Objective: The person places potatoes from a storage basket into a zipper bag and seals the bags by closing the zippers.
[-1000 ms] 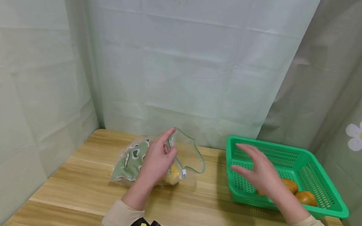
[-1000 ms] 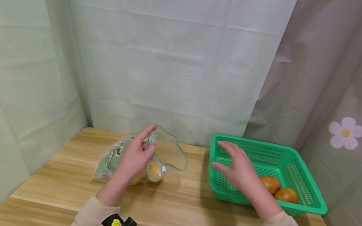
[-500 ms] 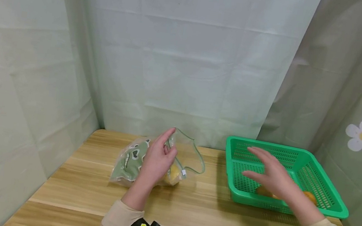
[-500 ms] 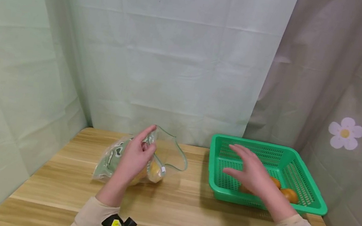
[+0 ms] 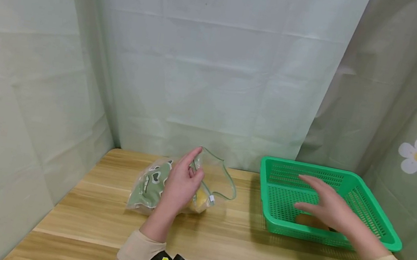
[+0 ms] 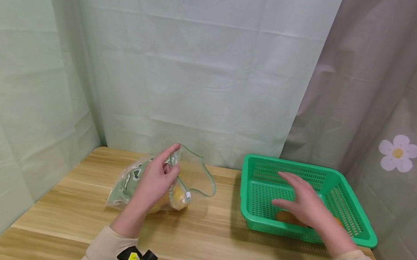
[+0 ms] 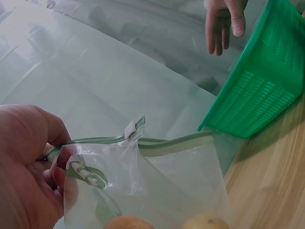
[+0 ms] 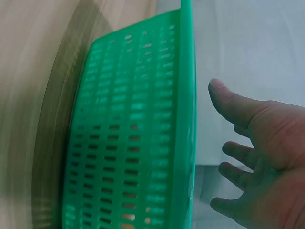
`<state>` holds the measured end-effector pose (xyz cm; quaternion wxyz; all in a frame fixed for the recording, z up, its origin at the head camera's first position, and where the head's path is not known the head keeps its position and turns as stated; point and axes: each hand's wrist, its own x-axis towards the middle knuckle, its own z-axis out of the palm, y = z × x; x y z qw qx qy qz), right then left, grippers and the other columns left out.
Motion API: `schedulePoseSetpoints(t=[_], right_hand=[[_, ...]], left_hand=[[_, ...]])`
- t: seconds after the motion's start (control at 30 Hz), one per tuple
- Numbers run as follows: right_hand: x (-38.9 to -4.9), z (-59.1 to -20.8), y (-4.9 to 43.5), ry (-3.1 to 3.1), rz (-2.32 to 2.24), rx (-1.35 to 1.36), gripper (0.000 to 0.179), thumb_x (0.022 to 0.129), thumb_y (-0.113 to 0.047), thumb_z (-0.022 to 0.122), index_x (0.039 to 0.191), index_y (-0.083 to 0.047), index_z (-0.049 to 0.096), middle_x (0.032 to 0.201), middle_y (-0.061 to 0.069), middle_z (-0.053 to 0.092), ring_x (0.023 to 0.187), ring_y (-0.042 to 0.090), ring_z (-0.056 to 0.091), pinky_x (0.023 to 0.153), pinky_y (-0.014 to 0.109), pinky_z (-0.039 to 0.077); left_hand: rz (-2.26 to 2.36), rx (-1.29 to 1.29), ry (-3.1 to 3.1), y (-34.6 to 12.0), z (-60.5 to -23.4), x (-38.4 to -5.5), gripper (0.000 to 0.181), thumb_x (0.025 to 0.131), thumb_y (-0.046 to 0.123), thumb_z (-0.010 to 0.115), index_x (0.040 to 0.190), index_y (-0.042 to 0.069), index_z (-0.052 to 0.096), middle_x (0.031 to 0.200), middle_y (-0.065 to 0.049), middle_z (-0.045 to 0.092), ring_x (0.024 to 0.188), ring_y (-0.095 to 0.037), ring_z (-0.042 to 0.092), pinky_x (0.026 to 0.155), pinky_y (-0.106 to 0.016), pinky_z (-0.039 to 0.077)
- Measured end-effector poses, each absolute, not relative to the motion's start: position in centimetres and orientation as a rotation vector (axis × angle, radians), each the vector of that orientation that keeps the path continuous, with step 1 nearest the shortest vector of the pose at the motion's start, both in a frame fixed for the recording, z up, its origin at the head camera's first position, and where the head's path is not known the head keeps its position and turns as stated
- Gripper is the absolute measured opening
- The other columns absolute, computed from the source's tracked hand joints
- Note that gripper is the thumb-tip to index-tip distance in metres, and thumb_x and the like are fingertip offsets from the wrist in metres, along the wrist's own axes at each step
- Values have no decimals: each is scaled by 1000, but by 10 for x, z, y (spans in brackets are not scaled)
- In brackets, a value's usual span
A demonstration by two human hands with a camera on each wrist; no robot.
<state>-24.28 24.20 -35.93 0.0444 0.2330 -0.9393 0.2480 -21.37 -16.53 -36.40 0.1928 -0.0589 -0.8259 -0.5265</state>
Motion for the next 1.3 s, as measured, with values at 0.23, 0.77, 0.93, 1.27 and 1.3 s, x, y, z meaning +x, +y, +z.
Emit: schedulePoseSetpoints(t=[0.23,0.77,0.93,1.27,1.3], right_hand=[[-248,-371,264,-2879,774,752,87,95,-29,89,162,6,46,159,39,44,137,60,51,102,73,50],[-250,-384,290,-2970,876,775,86,97,-31,86,164,3,45,164,36,42,144,62,43,105,77,46],[-252,-388,294,-3001,881,794,84,96,-30,87,162,4,48,163,40,40,146,67,35,106,80,42],[-257,-395,301,-3089,947,878,80,99,-28,84,159,10,48,157,38,50,136,56,57,102,56,57],[-258,-395,301,-3096,953,897,79,99,-27,84,159,11,48,156,38,51,136,55,58,101,51,58]], left_hand=[[-1475,-158,-2326,-165,-363,-213,68,98,6,61,164,16,54,152,-12,59,54,-10,42,47,-23,35],[-1479,-163,-2326,-166,-363,-212,67,98,7,61,165,17,54,152,-13,59,54,-11,41,46,-24,34],[-1477,-161,-2329,-166,-363,-213,67,99,7,60,164,17,54,150,-12,59,54,-12,41,46,-24,33],[-1462,-159,-2328,-165,-363,-213,68,98,6,61,164,17,55,148,-12,61,54,-7,41,47,-25,35],[-1462,-159,-2328,-165,-363,-213,67,98,6,61,164,17,55,148,-12,61,54,-7,41,47,-25,35]])
